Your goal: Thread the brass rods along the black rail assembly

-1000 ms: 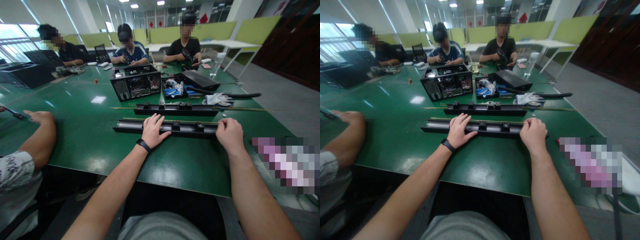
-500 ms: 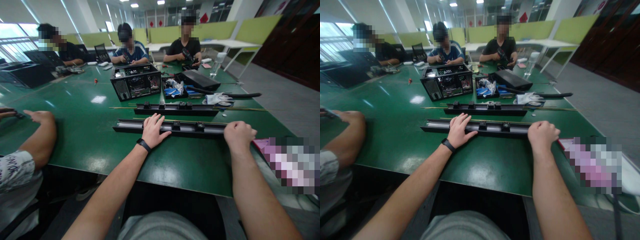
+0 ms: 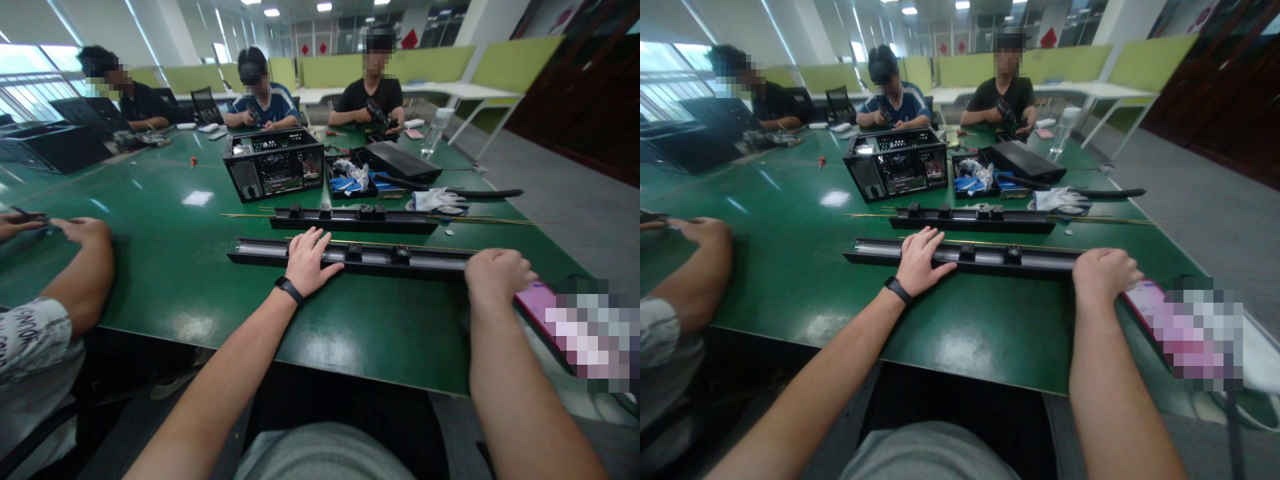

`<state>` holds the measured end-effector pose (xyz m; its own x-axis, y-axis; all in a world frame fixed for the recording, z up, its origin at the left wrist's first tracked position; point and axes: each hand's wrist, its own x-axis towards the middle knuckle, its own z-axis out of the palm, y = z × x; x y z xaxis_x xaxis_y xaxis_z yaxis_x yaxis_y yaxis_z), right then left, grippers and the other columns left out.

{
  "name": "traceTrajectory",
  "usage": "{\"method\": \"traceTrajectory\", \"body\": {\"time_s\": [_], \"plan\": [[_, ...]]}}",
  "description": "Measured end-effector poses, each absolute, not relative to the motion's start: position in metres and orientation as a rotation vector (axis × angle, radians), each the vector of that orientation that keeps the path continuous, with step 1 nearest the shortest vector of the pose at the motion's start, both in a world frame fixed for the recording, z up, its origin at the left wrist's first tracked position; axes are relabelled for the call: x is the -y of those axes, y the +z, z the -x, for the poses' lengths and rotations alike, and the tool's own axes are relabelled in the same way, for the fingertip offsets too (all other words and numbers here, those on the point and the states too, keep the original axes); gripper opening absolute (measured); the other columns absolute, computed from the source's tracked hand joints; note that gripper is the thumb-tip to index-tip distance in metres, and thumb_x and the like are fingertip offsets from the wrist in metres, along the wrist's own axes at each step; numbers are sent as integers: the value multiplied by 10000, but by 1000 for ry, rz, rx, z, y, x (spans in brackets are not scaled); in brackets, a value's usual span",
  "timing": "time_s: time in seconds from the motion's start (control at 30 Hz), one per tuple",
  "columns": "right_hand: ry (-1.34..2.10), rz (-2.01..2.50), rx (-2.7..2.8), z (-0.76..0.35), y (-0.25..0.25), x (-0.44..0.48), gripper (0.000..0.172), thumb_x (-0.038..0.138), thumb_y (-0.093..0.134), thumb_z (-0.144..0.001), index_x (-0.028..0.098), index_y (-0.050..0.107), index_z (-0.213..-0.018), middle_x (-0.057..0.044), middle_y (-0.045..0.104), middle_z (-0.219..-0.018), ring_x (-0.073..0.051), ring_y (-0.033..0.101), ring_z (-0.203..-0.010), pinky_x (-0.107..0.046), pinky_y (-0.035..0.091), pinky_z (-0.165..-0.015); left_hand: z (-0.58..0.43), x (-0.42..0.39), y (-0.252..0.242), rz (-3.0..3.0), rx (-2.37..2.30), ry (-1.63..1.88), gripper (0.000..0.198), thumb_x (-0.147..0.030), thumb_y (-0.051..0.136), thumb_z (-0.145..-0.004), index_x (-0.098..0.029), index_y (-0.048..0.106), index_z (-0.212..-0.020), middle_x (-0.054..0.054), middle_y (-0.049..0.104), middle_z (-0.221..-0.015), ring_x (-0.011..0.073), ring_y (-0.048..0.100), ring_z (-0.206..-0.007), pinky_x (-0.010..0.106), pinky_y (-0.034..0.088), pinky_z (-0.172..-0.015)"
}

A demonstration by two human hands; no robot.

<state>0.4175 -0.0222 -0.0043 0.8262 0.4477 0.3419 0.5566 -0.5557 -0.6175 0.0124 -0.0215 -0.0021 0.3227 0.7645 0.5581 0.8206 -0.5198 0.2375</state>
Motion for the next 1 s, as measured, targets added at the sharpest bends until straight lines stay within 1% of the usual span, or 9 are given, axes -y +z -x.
{"method": "traceTrajectory", "body": {"time_s": [0.1,0.3,0.47,0.63,0.7,0.8,0.93,1.0], "plan": [[-119,2286,668,-412,2,24,455,266,468,-947,24,769,-1187,-375,639,-1193,-453,571,-1142,-570,374,-930,-12,22,-1,2479,1484,-973,733,-539,822,-917,-170,606,-1513,188,592,-1592,354,461,-1574,537,313,-1306],[-83,2416,608,-402,13,27,453,244,432,-994,27,710,-1278,-328,630,-1307,-399,562,-1247,-513,415,-1019,-11,23,1,2496,1510,-944,732,-544,819,-919,-178,605,-1516,179,592,-1596,351,452,-1580,536,310,-1306],[-32,2428,579,-398,20,30,490,248,427,-1015,3,680,-1356,-350,592,-1371,-401,539,-1289,-508,422,-1029,-11,23,1,2491,1512,-954,739,-537,825,-917,-169,605,-1518,180,586,-1602,349,451,-1581,533,305,-1309],[4,2409,581,-399,20,31,548,255,412,-1003,-18,659,-1410,-365,559,-1434,-422,500,-1298,-508,385,-1002,-11,23,1,2493,1513,-967,735,-531,826,-916,-178,603,-1520,180,588,-1600,354,449,-1581,541,305,-1307],[-9,2377,585,-400,18,31,550,259,406,-1000,-16,665,-1400,-372,561,-1427,-423,501,-1261,-510,370,-975,-11,23,0,2493,1508,-968,736,-530,825,-917,-173,601,-1521,184,586,-1600,356,449,-1582,541,302,-1309],[-42,2358,618,-401,16,30,533,251,402,-998,-32,685,-1351,-379,593,-1344,-396,520,-1161,-495,350,-935,-11,23,-1,2489,1501,-972,747,-528,828,-915,-153,600,-1520,191,586,-1597,359,447,-1582,540,300,-1312],[-126,2337,858,-388,15,33,512,219,355,-1012,-29,742,-1234,-328,657,-1175,-343,517,-1048,-457,329,-908,-11,22,-1,2483,1507,-970,741,-532,825,-916,-167,600,-1521,186,586,-1598,362,443,-1584,545,295,-1317],[-148,2313,988,-377,17,35,513,232,349,-1024,-16,752,-1222,-311,667,-1174,-327,514,-1023,-433,330,-878,-12,22,-1,2480,1514,-967,734,-532,824,-916,-180,601,-1520,182,586,-1599,362,442,-1585,547,296,-1318]]}}
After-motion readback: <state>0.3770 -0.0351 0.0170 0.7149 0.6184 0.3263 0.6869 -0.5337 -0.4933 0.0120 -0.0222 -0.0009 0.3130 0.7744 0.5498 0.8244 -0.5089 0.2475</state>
